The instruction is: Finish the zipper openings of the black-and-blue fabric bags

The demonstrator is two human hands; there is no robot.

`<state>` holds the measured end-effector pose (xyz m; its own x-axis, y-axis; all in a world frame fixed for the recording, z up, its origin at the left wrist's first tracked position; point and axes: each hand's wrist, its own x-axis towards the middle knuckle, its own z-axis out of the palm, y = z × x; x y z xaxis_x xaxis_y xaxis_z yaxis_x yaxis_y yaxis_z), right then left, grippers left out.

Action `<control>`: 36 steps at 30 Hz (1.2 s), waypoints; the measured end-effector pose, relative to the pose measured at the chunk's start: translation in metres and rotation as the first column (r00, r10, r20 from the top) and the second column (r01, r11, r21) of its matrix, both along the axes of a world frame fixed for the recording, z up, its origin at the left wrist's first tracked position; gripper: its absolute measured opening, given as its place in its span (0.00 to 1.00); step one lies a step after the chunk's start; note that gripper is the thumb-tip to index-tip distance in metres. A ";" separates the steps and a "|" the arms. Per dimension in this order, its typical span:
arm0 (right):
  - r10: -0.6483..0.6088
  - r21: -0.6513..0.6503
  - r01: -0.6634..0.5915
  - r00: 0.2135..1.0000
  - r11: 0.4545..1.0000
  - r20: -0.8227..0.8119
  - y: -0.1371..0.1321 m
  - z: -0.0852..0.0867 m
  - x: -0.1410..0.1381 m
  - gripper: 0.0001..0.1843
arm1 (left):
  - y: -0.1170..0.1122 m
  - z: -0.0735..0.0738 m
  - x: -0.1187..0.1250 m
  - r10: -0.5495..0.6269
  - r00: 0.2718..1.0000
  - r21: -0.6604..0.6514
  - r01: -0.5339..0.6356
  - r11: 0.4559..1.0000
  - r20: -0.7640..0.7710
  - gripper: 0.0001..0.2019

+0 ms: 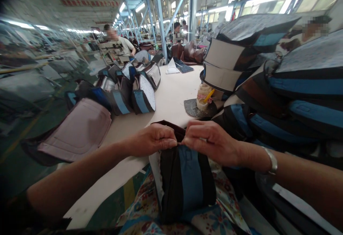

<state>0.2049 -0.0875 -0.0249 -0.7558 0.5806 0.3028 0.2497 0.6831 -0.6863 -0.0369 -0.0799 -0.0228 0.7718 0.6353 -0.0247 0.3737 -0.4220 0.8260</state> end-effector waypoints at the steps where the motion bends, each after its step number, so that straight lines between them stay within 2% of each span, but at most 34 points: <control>1: -0.037 -0.132 0.034 0.999 0.991 -0.017 0.001 0.004 0.001 0.17 | -0.004 0.004 0.001 -0.003 1.000 0.081 0.002 0.997 0.001 0.16; 2: -0.071 -0.231 0.064 0.997 0.971 -0.024 0.002 0.009 0.001 0.18 | -0.008 0.008 0.002 -0.011 1.000 0.147 0.011 0.989 0.001 0.15; 4: -0.086 -0.321 0.086 0.996 0.943 0.017 0.009 0.018 0.001 0.16 | -0.014 0.015 0.004 -0.028 0.999 0.248 0.031 0.968 -0.016 0.15; 8: 0.097 -0.348 -0.009 0.967 0.938 0.235 0.022 0.032 -0.002 0.14 | -0.018 0.019 0.008 -0.011 0.998 0.402 0.037 0.915 -0.068 0.15; 10: 0.167 -0.356 -0.055 0.941 0.933 0.293 0.021 0.038 -0.005 0.12 | -0.018 0.019 0.009 -0.010 0.997 0.453 0.045 0.890 -0.078 0.14; 12: 0.151 -0.276 -0.058 0.932 0.959 0.328 0.014 0.042 -0.011 0.07 | -0.016 0.019 0.010 -0.025 0.997 0.478 0.054 0.876 -0.066 0.14; 14: 0.036 -0.075 -0.010 0.937 0.997 0.349 0.007 0.045 -0.018 0.03 | -0.012 0.019 0.009 -0.052 0.998 0.477 0.060 0.877 -0.031 0.14; 16: -0.074 0.080 0.051 0.942 0.996 0.328 0.005 0.049 -0.024 0.05 | -0.006 0.020 0.005 -0.078 0.997 0.459 0.063 0.886 0.015 0.14; 17: -0.077 0.075 0.056 0.946 0.996 0.313 0.007 0.050 -0.024 0.05 | -0.003 0.020 0.002 -0.082 0.996 0.444 0.059 0.894 0.034 0.14; 20: 0.060 -0.123 -0.029 0.963 0.992 0.261 0.027 0.051 -0.017 0.11 | 0.004 0.017 -0.011 -0.042 0.995 0.351 0.008 0.936 0.088 0.15; 23: 0.171 -0.266 -0.107 0.958 0.958 0.230 0.045 0.040 -0.005 0.22 | 0.006 0.010 -0.030 0.025 0.989 0.207 -0.055 0.977 0.145 0.14; 25: 0.222 -0.318 -0.152 0.955 0.936 0.199 0.045 0.028 -0.004 0.21 | 0.004 0.007 -0.040 0.061 0.987 0.097 -0.076 0.992 0.148 0.15; 27: 0.239 -0.307 -0.185 0.960 0.934 0.148 0.038 0.017 -0.008 0.17 | -0.002 0.009 -0.046 0.081 0.988 -0.026 -0.079 0.997 0.131 0.18; 29: 0.219 -0.282 -0.182 0.970 0.942 0.105 0.029 0.010 -0.014 0.14 | -0.009 0.016 -0.045 0.080 0.993 -0.094 -0.072 0.993 0.082 0.20; 33: 0.196 -0.341 -0.167 0.979 0.925 0.053 0.020 0.008 -0.025 0.12 | -0.022 0.029 -0.027 0.075 0.993 -0.016 -0.077 0.997 -0.090 0.19; 36: 0.187 -0.362 -0.164 0.982 0.918 0.029 0.019 0.010 -0.027 0.12 | -0.028 0.025 -0.014 0.150 0.986 -0.060 -0.155 0.986 -0.078 0.16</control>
<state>0.1783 -0.0681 -0.0154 -0.8661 0.4975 0.0496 0.1982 0.4328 -0.8794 -0.0513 -0.1076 0.0021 0.6607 0.7406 -0.1227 0.4897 -0.3013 0.8182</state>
